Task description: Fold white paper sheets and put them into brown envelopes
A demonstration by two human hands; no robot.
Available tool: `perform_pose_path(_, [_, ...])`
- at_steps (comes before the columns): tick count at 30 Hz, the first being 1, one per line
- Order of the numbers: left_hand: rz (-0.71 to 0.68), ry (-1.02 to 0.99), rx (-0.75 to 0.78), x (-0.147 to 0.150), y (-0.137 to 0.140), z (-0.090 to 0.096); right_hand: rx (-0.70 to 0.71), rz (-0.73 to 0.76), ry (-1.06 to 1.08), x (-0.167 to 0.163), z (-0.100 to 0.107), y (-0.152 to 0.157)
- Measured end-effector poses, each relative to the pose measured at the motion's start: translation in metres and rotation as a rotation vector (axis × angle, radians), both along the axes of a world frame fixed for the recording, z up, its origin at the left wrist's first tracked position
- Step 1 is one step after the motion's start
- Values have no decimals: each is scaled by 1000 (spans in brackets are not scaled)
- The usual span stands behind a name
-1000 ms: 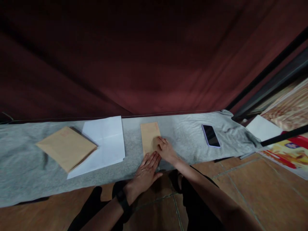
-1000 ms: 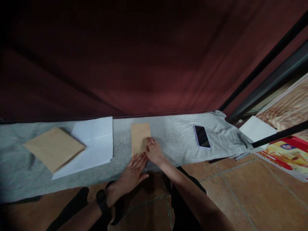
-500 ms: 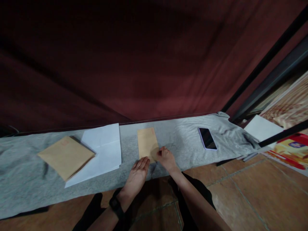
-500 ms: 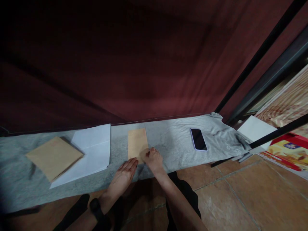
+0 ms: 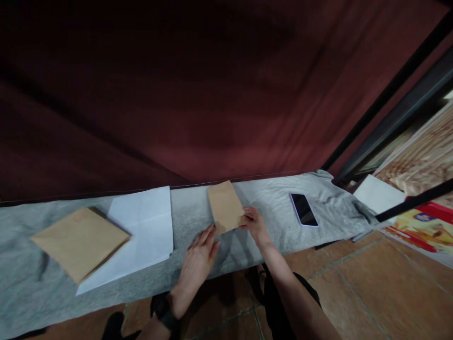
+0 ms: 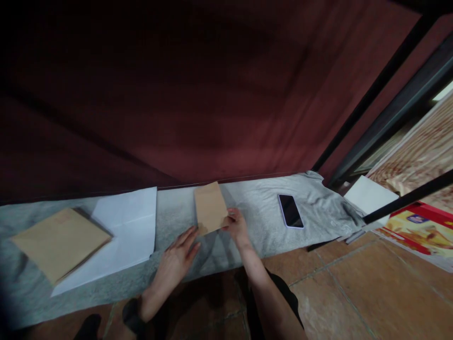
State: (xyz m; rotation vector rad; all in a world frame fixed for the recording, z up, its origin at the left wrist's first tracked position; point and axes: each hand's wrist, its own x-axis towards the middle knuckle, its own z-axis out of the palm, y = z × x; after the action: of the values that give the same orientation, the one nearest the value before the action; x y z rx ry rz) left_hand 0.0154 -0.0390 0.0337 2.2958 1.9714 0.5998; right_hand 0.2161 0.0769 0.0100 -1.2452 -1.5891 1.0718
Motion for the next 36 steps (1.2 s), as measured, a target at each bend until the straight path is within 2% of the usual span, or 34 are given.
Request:
perform_pose_path(5, [66,-47,-33,-18,6,-10,-137,-250,254,47,13,16])
perform_pose_path(9, [45,-27,-64,-20,4,-9,-218,-361,244,70,11,15])
perform_pose_path(12, [76,40,-81,-23,1,-5,-279,-366,-28,82,7,12])
perform_pose_path(14, [129,90,-56,-30,-1,-2,-195,-320,-355,88,5,9])
perform_pose_path(16, [260,143,-23,-40,-2,2,-115,-343,-495,90,3,6])
perform_pose_path(17, [357,172,-27,-45,-3,4,-31,-369,-601,89,3,5])
perform_pose_path(19, [560,231,-100,-55,-4,7,143,-388,-745,83,2,4])
perform_pose_path(21, [690,286,-222,-63,-5,12,302,-339,-780,68,0,4])
perform_pose_path(24, [717,347,-324,-68,-4,18,436,-183,-692,35,-4,3])
perform_pose_path(27, [688,362,-355,-69,-1,24,466,15,-623,0,-8,-3])
perform_pose_path(29, [678,339,-379,-71,1,28,455,91,-601,-17,-11,-7])
perform_pose_path(32, [667,260,-386,-78,2,31,418,131,-605,-29,-13,-10])
perform_pose_path(36, [702,192,-312,-91,1,36,352,130,-575,-31,-11,-7])
